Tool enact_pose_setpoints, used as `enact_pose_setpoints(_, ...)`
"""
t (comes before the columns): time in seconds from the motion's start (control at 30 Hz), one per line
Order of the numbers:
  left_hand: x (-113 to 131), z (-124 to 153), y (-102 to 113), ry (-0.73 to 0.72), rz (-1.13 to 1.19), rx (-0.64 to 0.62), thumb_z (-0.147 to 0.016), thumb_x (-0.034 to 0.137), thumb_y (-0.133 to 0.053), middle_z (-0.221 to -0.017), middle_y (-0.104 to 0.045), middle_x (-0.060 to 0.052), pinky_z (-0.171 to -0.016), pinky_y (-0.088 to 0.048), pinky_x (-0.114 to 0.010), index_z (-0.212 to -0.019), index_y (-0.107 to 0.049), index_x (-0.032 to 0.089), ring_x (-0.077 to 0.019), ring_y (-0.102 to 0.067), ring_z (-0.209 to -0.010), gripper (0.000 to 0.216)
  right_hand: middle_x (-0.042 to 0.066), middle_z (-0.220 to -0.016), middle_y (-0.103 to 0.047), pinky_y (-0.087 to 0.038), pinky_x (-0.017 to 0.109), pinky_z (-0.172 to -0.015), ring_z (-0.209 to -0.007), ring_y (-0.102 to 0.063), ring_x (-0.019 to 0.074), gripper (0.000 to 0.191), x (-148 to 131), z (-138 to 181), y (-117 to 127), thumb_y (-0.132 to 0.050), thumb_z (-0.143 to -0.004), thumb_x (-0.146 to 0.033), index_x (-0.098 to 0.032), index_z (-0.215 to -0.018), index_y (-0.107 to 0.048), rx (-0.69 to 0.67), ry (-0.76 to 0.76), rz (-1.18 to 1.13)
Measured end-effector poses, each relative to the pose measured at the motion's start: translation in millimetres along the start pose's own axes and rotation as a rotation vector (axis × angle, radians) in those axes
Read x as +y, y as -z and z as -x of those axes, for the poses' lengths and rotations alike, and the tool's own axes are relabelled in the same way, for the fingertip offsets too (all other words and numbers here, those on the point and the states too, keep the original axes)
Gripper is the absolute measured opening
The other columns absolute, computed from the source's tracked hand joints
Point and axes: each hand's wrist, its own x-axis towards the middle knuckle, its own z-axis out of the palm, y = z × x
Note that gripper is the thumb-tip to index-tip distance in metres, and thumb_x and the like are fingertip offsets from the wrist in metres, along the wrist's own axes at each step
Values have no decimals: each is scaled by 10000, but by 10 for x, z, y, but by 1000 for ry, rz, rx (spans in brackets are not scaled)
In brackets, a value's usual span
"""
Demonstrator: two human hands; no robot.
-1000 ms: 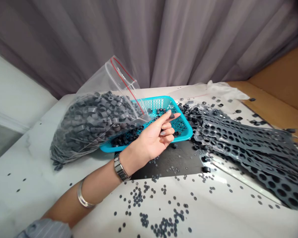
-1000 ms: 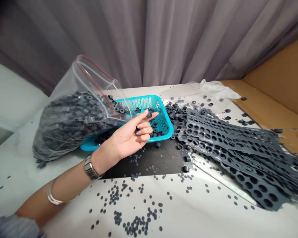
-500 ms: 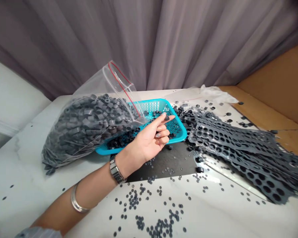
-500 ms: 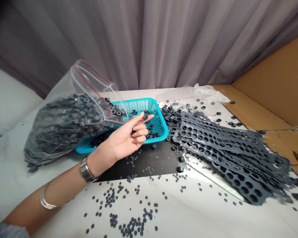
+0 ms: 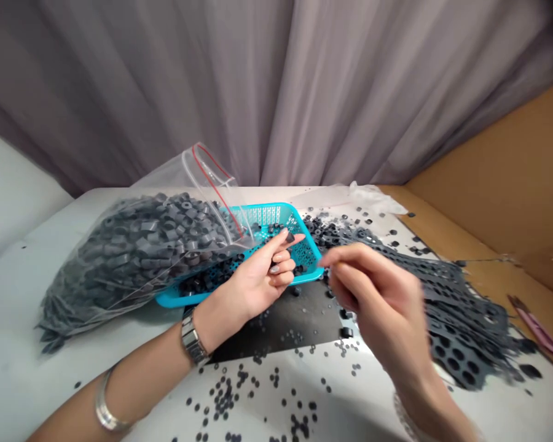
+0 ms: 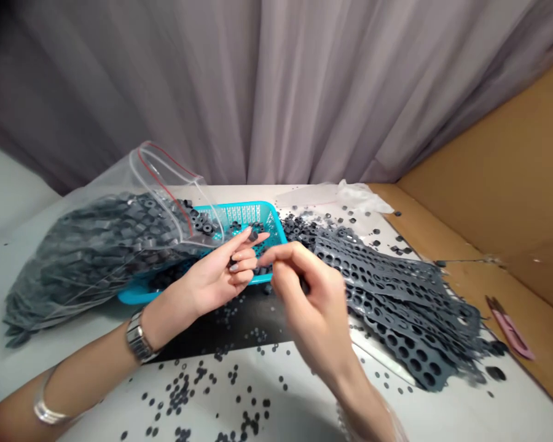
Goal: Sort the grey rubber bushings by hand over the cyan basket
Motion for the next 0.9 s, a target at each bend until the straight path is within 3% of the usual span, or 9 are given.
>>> enact_pose_setpoints(0.1, -13, -8, 7, 4, -26, -34, -850, 292, -559, -500, -291, 97, -329, -199, -131, -852, -575, 118, -14, -257, -378, 175, -48, -494, -407, -256, 243, -426, -439, -322, 94, 126, 88, -247, 19, -542, -829, -244, -206, -869, -656, 38, 102, 157)
enact_pose_setpoints(0.3, -84, 23, -18, 18, -125, -26, -789, 293, -639, -529, -331, 89, -335, -220, -122, -747, -520, 148, -9, -258, -396, 192, 0, -689, -567, -328, 261, -542, -583, -431, 124, 119, 224, -347, 6, -592, -805, -299, -208, -840, -660, 84, 238, 379)
enact_pose_setpoints(0.4, -109, 70, -65, 29, -156, 0, -784, 271, -646, -536, -340, 84, -339, -222, -116, -718, -510, 148, -4, -248, -400, 195, -15, -638, -537, -295, 243, -481, -506, -380, 99, 145, 261, -349, 20, -604, -801, -341, -199, -785, -632, 63, 144, 266)
enact_pose_setpoints(0.6, -113, 107, -110, 1, -117, 46, -837, 143, -558, -639, -502, 7, -337, -246, -97, -764, -574, 92, 5, -368, -448, 90, -88, -506, -288, -122, 207, -389, -409, -180, 46, 209, 324, -373, 68, -623, -791, -390, -187, -796, -575, -15, -72, -138)
enact_pose_setpoints(0.77, -112, 79, -126, -29, -100, 104, -848, 70, -508, -839, -613, -102, -390, -341, -99, -870, -613, 39, -10, -461, -535, 112, -66, -588, -348, -91, 188, -380, -424, -203, 33, 195, 376, -395, 106, -574, -835, -365, -177, -787, -556, -6, -125, -340)
enact_pose_setpoints(0.9, -115, 66, -108, -72, -146, 112, -830, 99, -556, -849, -618, -111, -427, -384, -121, -898, -625, 44, -38, -500, -585, 111, -72, -537, -333, -98, 186, -373, -423, -200, 37, 200, 421, -428, 121, -612, -814, -348, -167, -755, -550, 4, -117, -304)
